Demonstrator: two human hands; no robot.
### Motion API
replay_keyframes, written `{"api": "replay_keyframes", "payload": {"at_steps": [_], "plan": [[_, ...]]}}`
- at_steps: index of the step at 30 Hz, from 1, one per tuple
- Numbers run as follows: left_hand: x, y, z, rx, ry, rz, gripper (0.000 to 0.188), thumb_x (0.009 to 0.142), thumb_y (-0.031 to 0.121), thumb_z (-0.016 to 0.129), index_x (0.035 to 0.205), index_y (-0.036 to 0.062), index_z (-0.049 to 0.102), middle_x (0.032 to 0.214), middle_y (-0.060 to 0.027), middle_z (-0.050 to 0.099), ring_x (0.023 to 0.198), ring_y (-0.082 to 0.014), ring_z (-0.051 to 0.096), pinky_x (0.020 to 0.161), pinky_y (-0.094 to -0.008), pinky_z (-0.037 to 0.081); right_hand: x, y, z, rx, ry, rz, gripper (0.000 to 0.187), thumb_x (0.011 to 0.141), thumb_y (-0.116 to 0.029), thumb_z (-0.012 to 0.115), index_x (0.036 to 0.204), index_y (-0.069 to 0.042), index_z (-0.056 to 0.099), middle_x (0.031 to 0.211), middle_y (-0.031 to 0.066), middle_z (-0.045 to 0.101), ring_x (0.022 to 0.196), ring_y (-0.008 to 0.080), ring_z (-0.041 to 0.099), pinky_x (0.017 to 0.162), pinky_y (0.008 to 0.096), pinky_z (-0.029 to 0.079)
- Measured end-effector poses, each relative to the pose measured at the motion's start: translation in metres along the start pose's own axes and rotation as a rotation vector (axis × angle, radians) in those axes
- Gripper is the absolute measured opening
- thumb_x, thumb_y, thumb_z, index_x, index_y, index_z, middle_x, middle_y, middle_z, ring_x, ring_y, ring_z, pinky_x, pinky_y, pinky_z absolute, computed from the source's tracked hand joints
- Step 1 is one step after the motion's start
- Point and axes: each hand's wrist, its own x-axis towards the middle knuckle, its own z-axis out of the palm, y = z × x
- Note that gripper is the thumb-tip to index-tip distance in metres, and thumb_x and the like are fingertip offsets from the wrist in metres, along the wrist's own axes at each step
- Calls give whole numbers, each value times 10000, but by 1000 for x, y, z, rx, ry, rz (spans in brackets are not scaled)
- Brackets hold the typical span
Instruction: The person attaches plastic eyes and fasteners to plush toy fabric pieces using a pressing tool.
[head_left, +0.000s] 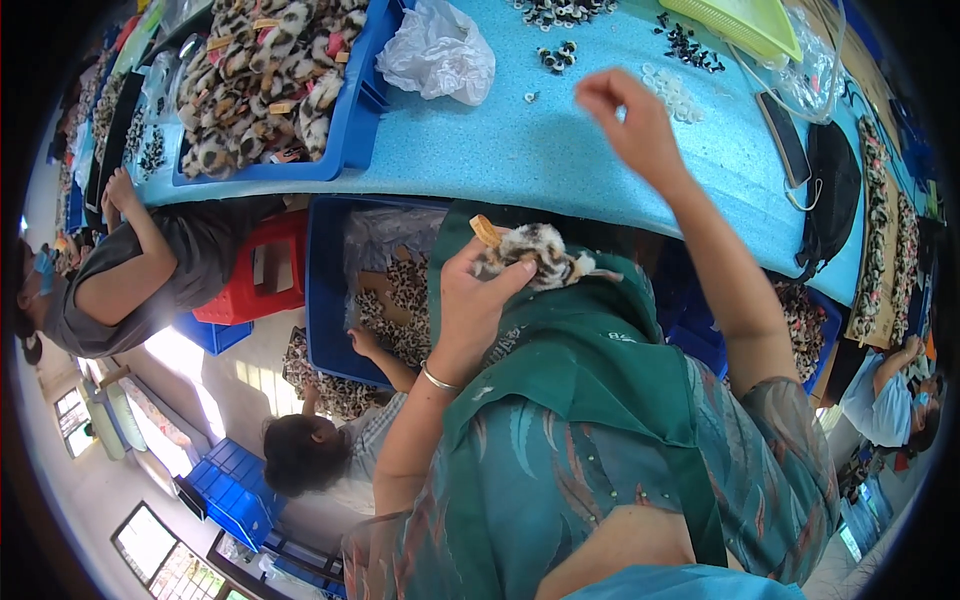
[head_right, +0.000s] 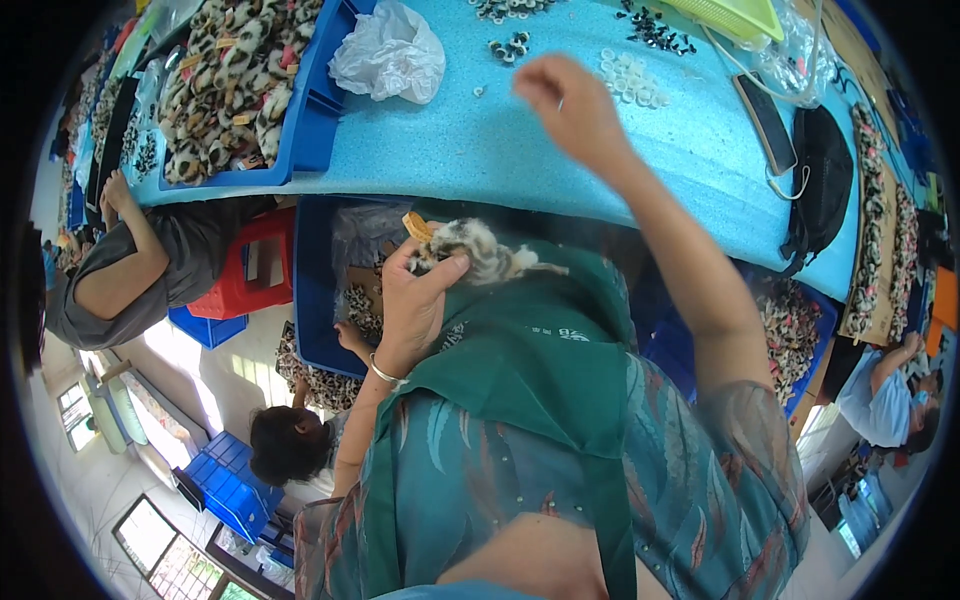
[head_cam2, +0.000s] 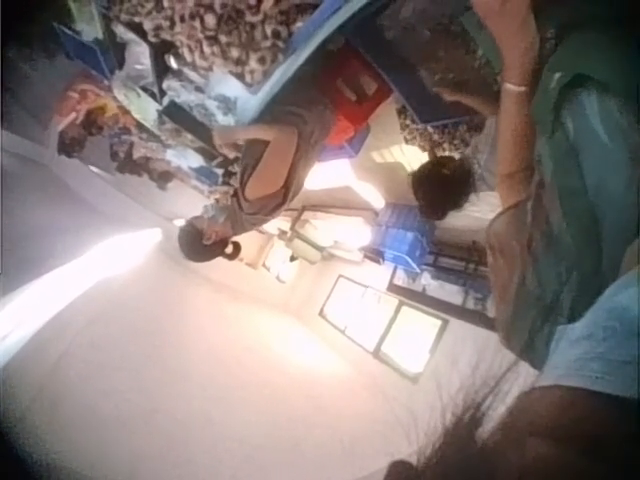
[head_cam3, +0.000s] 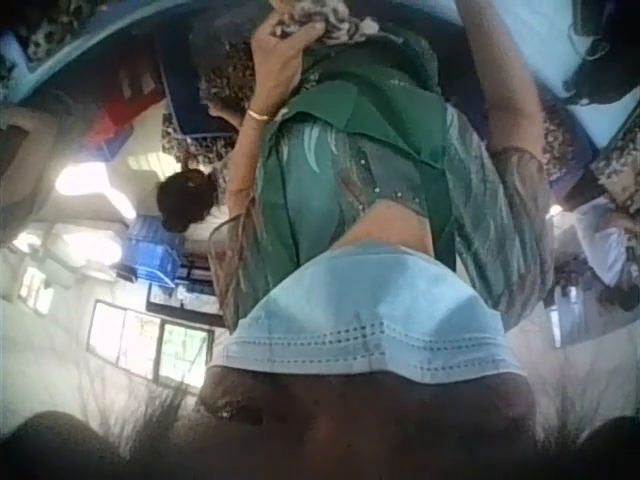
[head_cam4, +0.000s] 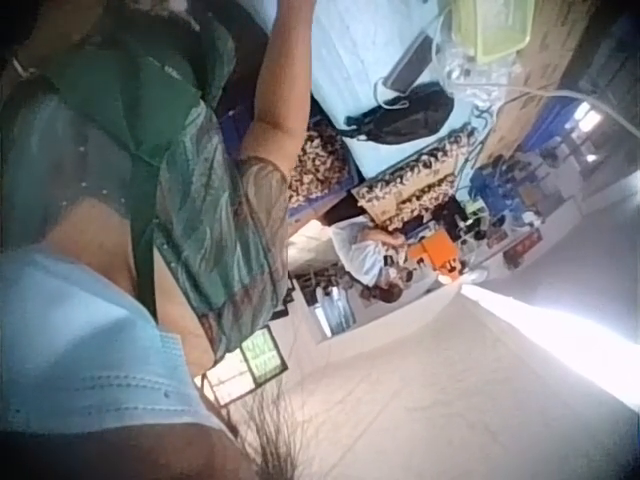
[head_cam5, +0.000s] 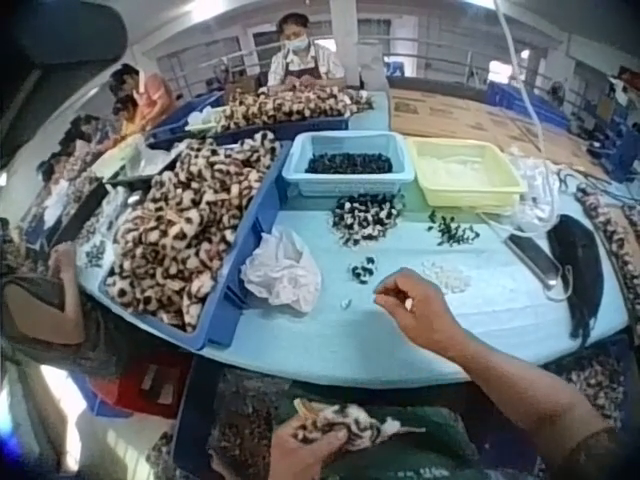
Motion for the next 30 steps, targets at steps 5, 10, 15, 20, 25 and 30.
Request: {"api": "replay_keyframes", "payload": {"at_steps": [5, 10, 15, 20, 25, 30], "plan": [[5, 1, 5, -139, -14, -65, 307, 820, -19, 660, 1117, -43, 591, 1019, -76, 655, 910, -103, 622, 840, -243, 505, 64, 59, -6, -288, 39, -61, 163, 894, -165, 630, 1000, -42, 637, 908, 93, 641, 794, 207, 621, 734, 306, 499], [13, 0, 5, -265, 2, -113, 272, 827, -3, 646, 1091, -44, 595, 1018, -78, 657, 897, -132, 636, 833, -281, 513, 87, 88, -5, -482, -202, -235, 172, 877, -155, 641, 999, -33, 642, 947, 120, 648, 835, 241, 635, 755, 337, 500], [14, 12, 9, -344, 50, -231, 251, 836, 20, 642, 1077, -33, 596, 1010, -85, 660, 896, -153, 641, 838, -302, 513, 96, 79, -12, -461, -333, -246, 107, 783, -84, 610, 854, -6, 619, 860, 172, 604, 787, 346, 582, 729, 425, 479], [18, 7, 7, -445, 0, -232, 245, 840, -2, 636, 1080, -29, 595, 1020, -96, 667, 922, -156, 639, 864, -309, 502, 88, 49, -26, -348, -348, -273, 98, 798, -88, 596, 842, -4, 624, 862, 175, 614, 800, 359, 578, 741, 423, 478], [17, 0, 8, -479, 33, -207, 260, 835, -18, 642, 1090, -26, 594, 1026, -91, 667, 929, -150, 636, 875, -308, 495, 21, -21, -38, 78, -251, -242, 97, 843, -93, 654, 926, -46, 639, 1038, 69, 597, 1033, 195, 578, 900, 326, 447], [16, 2, 11, -440, 22, -190, 253, 838, -19, 644, 1086, -21, 600, 1032, -83, 665, 927, -139, 633, 856, -289, 494, -56, -92, -14, 327, -397, -82, 188, 748, 26, 675, 913, -54, 633, 1170, 100, 542, 1065, 241, 544, 862, 332, 459]]}}
